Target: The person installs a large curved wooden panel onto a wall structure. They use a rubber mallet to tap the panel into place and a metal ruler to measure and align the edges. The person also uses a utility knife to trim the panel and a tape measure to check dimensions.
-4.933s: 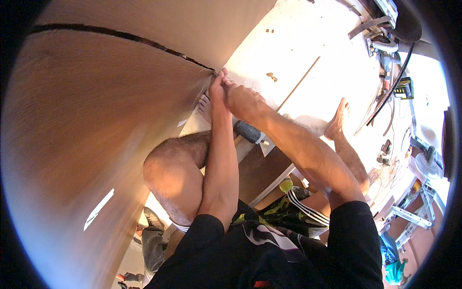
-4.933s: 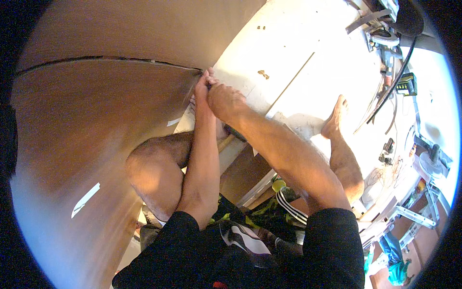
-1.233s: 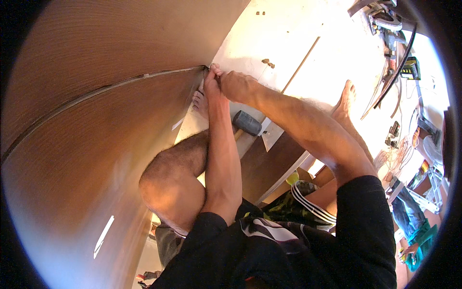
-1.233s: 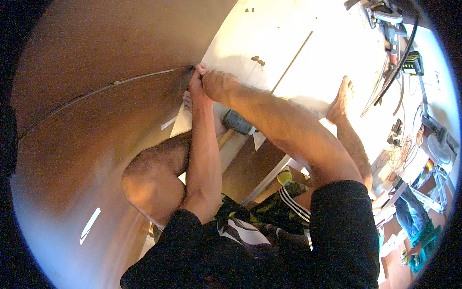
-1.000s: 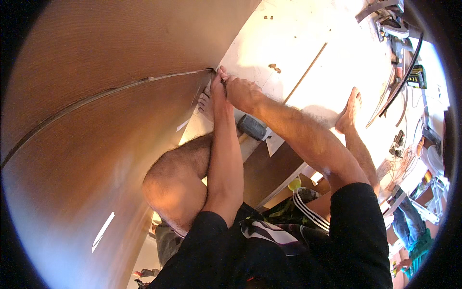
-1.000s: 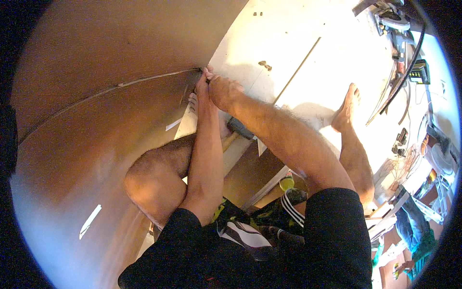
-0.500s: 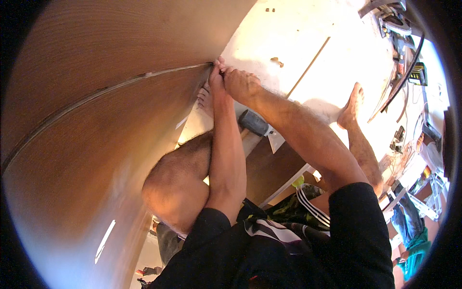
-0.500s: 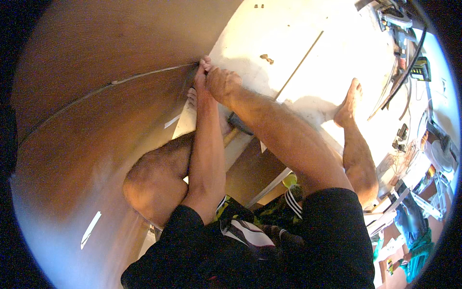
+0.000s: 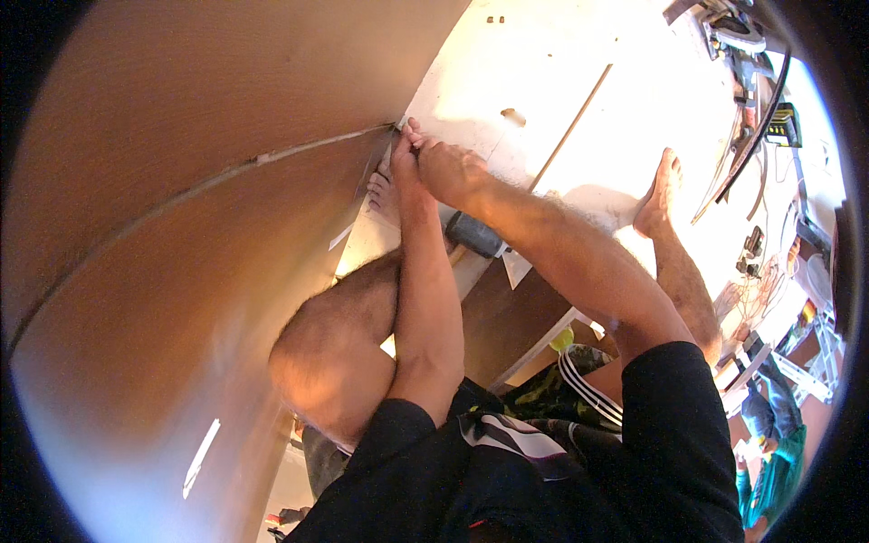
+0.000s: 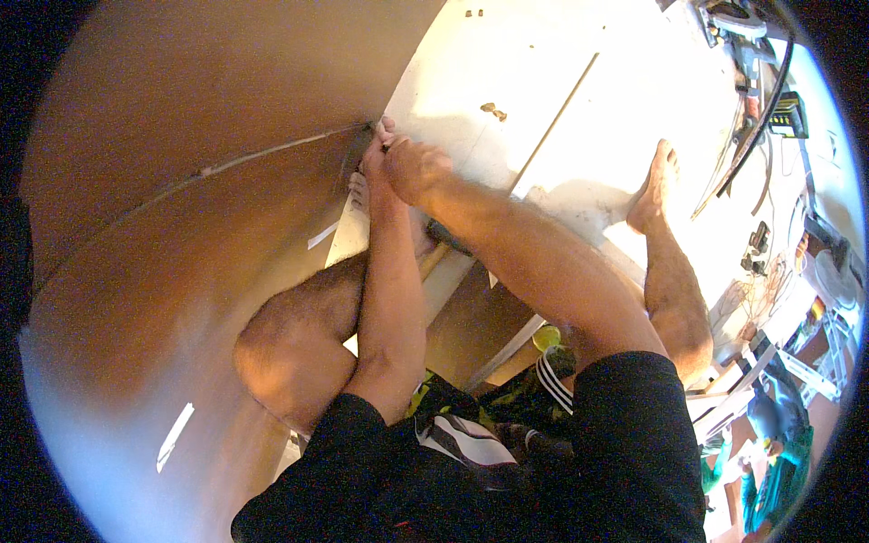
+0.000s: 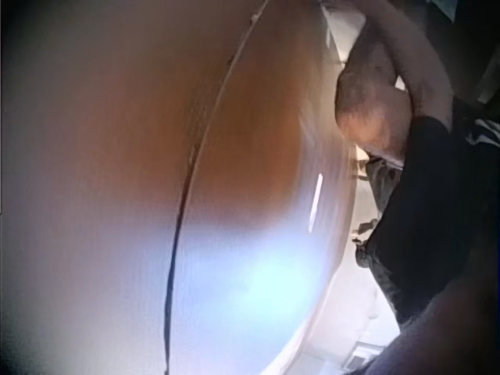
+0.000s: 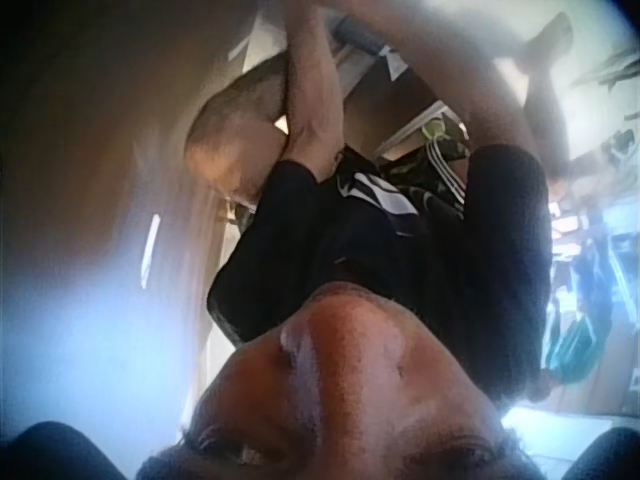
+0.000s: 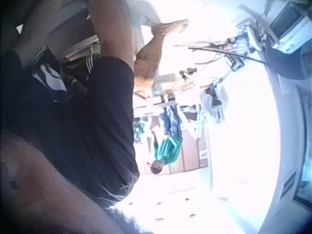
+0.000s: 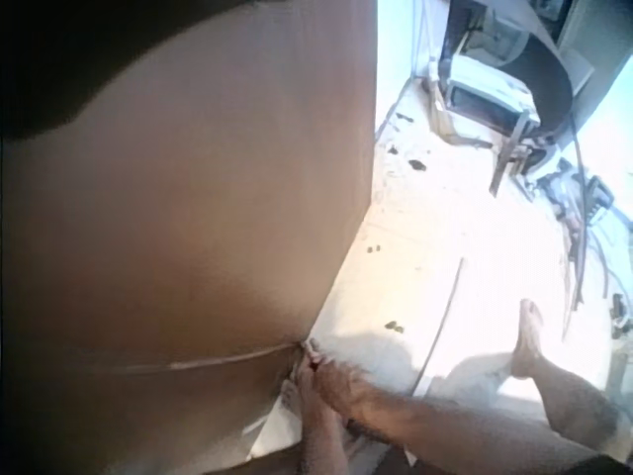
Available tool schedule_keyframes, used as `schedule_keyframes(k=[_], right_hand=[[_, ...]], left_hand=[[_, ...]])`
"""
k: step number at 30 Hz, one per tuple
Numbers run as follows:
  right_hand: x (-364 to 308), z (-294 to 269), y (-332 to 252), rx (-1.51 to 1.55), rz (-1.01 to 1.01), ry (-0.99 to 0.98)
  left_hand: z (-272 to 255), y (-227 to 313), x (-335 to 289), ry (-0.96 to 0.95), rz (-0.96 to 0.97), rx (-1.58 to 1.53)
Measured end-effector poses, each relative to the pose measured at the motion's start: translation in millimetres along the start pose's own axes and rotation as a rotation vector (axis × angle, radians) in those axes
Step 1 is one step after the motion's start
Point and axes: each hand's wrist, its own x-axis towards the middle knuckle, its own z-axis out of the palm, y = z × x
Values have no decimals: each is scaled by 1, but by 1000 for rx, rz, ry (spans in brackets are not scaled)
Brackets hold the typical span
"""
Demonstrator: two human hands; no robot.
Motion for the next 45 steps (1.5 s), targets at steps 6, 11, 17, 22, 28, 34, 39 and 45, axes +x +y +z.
schedule_keyframes(k=[6,11,17,22,28,34,39,45], right_hand=[[6,7,2,25,-81,66],[-2,0,-5,133,70,30],[-11,-9,3,67,71,-3],[-5,-14,-6,-35,1,-28],[0,-11,-1,65,97,-124],[-5,-19,-8,108,92,-139],[5,-11,1,54,-60,-42],[6,9,2,36,-144,132]], left_hand=[[-7,13,18,-83,-27,-19],[-12,14,12,-114,-97,-91],[6,-4,-1,-34,-44,-93],[-13,3,17,-78,-40,-115],[-11,2,12,-32,-72,-39],[-19,4,14,-61,-25,36],[-15,11,21,-34,-20,80],[-29,23,26,-63,-50,-5]])
